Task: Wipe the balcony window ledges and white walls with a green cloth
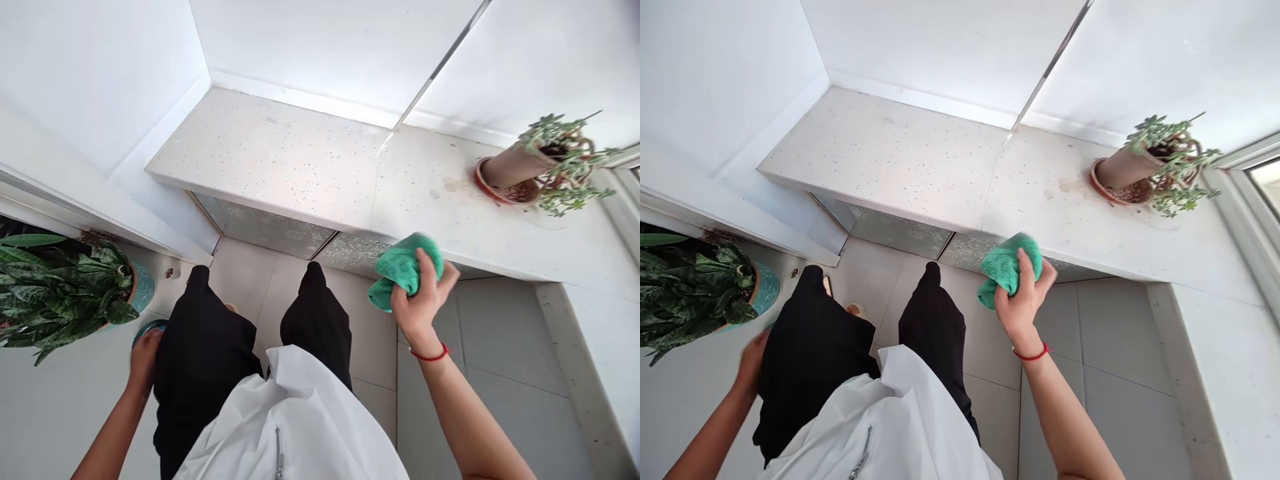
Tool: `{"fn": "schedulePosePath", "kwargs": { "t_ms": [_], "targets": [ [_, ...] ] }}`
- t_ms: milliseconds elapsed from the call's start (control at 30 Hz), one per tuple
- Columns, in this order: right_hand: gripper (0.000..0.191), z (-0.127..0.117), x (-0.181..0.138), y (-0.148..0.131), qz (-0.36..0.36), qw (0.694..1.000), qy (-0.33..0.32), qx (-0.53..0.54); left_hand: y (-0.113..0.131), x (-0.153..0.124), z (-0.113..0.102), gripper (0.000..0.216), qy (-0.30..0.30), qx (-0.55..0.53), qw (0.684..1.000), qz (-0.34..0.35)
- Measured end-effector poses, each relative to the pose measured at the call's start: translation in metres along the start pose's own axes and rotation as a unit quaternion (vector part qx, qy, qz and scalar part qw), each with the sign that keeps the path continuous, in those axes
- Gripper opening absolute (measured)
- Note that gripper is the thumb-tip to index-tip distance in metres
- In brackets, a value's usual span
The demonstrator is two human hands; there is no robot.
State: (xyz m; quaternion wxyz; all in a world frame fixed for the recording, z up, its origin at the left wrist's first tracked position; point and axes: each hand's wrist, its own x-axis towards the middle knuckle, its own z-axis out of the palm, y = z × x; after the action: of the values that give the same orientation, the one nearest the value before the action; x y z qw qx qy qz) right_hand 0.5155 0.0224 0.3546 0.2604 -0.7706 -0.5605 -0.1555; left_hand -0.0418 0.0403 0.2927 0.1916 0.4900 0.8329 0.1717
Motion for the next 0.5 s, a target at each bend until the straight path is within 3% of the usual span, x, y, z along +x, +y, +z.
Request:
{"fn": "schedulePosePath", "kwargs": {
  "t_ms": [67,100,167,200,267,367,433,500],
  "targets": [
    [0.084,-0.011,0.020,-0.018,-0.019,0.998,0.046,-0.029,0.023,-0.008,-0.010,0.028,0.074,-0.089,0.993,-0.022],
    [0.084,-0.008,0.035,-0.030,-0.034,0.998,0.017,-0.047,0.041,-0.016,-0.011,0.029,0.110,-0.137,0.984,-0.002],
    [0.079,0.011,0.071,-0.054,-0.076,0.987,-0.118,-0.076,0.085,-0.041,-0.008,0.030,0.146,-0.221,0.958,0.106],
    [0.076,0.024,0.091,-0.063,-0.098,0.973,-0.193,-0.085,0.109,-0.056,-0.003,0.029,0.126,-0.242,0.945,0.180],
    [0.071,0.052,0.129,-0.074,-0.129,0.943,-0.294,-0.088,0.155,-0.086,0.011,0.024,0.032,-0.284,0.901,0.327],
    [0.068,0.085,0.183,-0.068,-0.099,0.939,-0.322,-0.062,0.196,-0.114,0.034,0.033,-0.204,-0.329,0.777,0.495],
    [0.067,0.102,0.221,-0.058,-0.035,0.948,-0.315,-0.036,0.201,-0.114,0.041,0.034,-0.356,-0.324,0.715,0.507],
    [0.068,0.118,0.261,-0.050,0.040,0.957,-0.288,-0.024,0.191,-0.100,0.040,0.041,-0.471,-0.303,0.706,0.434]
  ]
}}
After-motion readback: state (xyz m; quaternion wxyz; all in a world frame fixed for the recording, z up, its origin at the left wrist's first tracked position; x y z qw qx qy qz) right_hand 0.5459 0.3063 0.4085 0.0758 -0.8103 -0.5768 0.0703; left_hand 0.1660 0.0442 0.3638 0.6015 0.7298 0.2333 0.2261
